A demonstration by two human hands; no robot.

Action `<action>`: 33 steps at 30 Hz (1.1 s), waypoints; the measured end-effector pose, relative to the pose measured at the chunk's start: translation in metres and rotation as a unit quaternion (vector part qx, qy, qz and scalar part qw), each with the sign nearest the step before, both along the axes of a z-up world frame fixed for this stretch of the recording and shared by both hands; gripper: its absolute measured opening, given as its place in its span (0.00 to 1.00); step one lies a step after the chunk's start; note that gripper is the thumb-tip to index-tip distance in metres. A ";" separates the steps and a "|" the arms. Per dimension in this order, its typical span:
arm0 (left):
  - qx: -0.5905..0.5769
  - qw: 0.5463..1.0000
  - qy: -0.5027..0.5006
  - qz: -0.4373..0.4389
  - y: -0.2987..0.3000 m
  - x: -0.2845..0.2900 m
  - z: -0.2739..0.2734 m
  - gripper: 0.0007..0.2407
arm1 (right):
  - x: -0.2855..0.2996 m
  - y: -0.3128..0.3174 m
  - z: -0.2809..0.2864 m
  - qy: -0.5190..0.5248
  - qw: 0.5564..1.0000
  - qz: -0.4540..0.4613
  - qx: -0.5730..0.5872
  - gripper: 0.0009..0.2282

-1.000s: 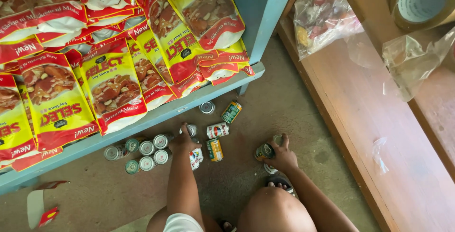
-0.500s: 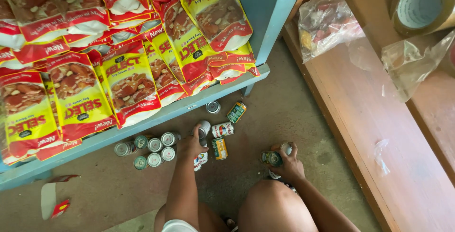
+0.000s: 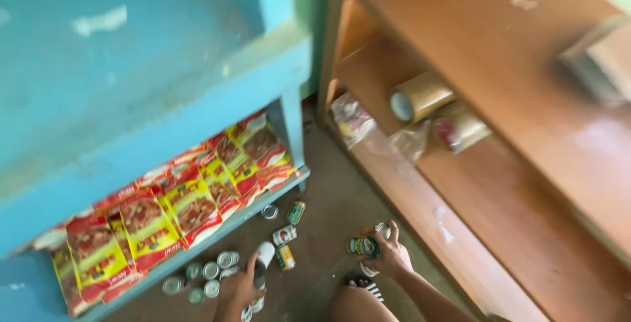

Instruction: Picking up various canned goods from the floor and arranging them on a wooden table.

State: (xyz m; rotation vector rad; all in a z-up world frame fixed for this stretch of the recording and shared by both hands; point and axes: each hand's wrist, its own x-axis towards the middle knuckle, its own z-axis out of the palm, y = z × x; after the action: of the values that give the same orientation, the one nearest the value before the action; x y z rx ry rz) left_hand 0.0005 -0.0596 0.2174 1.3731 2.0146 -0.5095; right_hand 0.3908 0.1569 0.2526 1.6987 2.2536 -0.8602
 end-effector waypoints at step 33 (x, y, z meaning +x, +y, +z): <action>0.483 0.692 -0.259 -0.470 0.174 0.253 0.694 0.38 | 0.313 -0.147 0.834 0.034 0.934 -0.181 0.307 0.37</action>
State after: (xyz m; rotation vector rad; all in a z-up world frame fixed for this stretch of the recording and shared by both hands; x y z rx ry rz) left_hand 0.2535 0.1144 0.9111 2.7768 0.8856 0.6631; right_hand 0.7040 0.0102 1.0862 2.4364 2.4605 -0.2615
